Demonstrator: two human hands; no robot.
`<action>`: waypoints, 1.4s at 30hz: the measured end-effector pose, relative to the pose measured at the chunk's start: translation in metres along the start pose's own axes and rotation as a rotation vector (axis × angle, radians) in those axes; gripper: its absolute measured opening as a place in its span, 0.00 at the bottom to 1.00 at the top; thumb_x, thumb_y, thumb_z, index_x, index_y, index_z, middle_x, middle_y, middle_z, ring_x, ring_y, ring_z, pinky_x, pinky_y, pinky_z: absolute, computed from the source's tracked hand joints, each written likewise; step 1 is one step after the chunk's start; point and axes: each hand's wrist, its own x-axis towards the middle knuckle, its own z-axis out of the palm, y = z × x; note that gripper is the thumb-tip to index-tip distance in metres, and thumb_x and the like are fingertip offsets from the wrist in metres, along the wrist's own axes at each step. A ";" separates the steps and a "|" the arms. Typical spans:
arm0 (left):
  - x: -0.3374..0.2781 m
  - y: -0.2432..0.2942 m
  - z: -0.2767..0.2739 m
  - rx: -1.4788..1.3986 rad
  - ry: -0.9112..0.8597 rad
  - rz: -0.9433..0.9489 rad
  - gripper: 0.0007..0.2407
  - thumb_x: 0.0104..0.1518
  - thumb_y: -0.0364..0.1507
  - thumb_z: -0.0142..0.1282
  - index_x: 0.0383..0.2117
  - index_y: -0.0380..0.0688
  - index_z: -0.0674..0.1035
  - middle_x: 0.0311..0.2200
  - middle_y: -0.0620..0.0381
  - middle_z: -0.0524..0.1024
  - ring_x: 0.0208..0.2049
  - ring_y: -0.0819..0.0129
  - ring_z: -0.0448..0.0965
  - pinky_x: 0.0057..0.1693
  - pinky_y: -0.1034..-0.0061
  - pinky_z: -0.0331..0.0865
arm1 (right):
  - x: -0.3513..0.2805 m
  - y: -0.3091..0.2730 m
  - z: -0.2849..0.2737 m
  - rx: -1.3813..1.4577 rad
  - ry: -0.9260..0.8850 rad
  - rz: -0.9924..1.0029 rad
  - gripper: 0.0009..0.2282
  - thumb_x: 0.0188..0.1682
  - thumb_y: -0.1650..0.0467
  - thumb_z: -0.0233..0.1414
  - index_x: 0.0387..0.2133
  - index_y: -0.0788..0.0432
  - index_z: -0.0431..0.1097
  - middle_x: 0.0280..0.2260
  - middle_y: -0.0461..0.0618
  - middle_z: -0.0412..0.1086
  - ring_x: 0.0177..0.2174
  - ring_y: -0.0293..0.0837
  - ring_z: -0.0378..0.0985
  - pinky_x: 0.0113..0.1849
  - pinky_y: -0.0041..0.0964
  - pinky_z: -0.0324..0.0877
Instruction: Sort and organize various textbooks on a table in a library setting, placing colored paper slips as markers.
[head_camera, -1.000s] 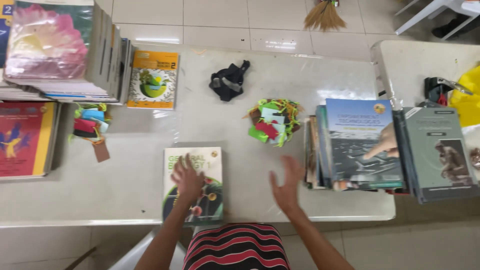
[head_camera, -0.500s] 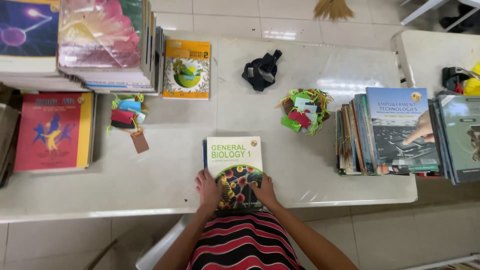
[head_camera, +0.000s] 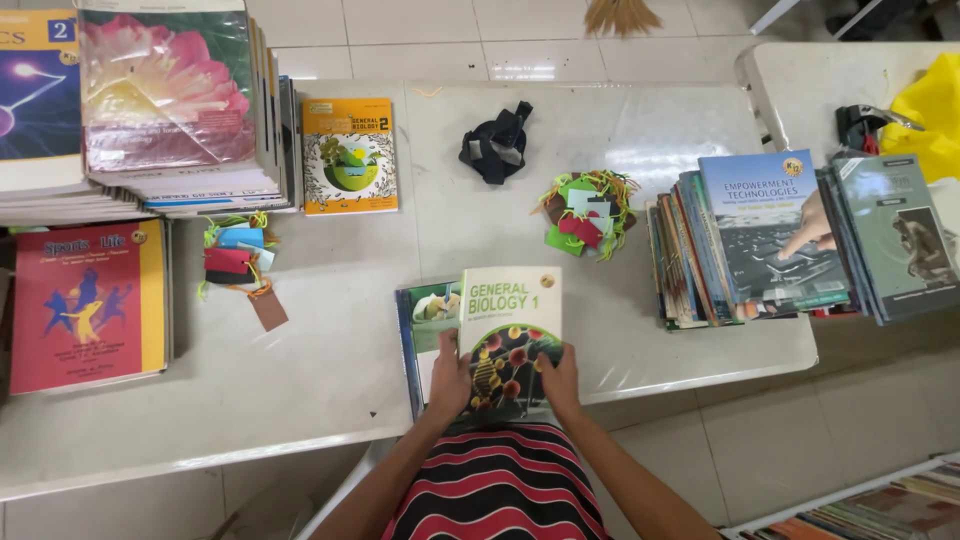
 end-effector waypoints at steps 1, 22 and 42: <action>0.000 0.008 0.001 0.005 -0.001 -0.003 0.19 0.60 0.18 0.48 0.56 0.38 0.59 0.49 0.31 0.76 0.49 0.35 0.78 0.50 0.53 0.72 | -0.004 -0.015 -0.007 0.003 -0.002 0.005 0.16 0.49 0.71 0.54 0.48 0.66 0.64 0.42 0.58 0.71 0.41 0.48 0.75 0.45 0.42 0.70; 0.059 0.207 0.216 -0.161 0.023 0.377 0.20 0.66 0.23 0.48 0.63 0.36 0.60 0.47 0.40 0.78 0.48 0.51 0.83 0.52 0.66 0.75 | 0.103 -0.157 -0.304 0.392 0.193 -0.559 0.13 0.56 0.78 0.51 0.53 0.67 0.62 0.45 0.50 0.65 0.45 0.37 0.69 0.48 0.31 0.67; 0.105 0.200 0.421 0.260 0.168 0.397 0.29 0.67 0.33 0.48 0.71 0.36 0.51 0.69 0.29 0.45 0.66 0.31 0.52 0.68 0.45 0.47 | 0.252 -0.111 -0.414 -0.674 0.238 -0.705 0.20 0.57 0.65 0.51 0.59 0.61 0.65 0.60 0.69 0.58 0.56 0.67 0.64 0.53 0.56 0.65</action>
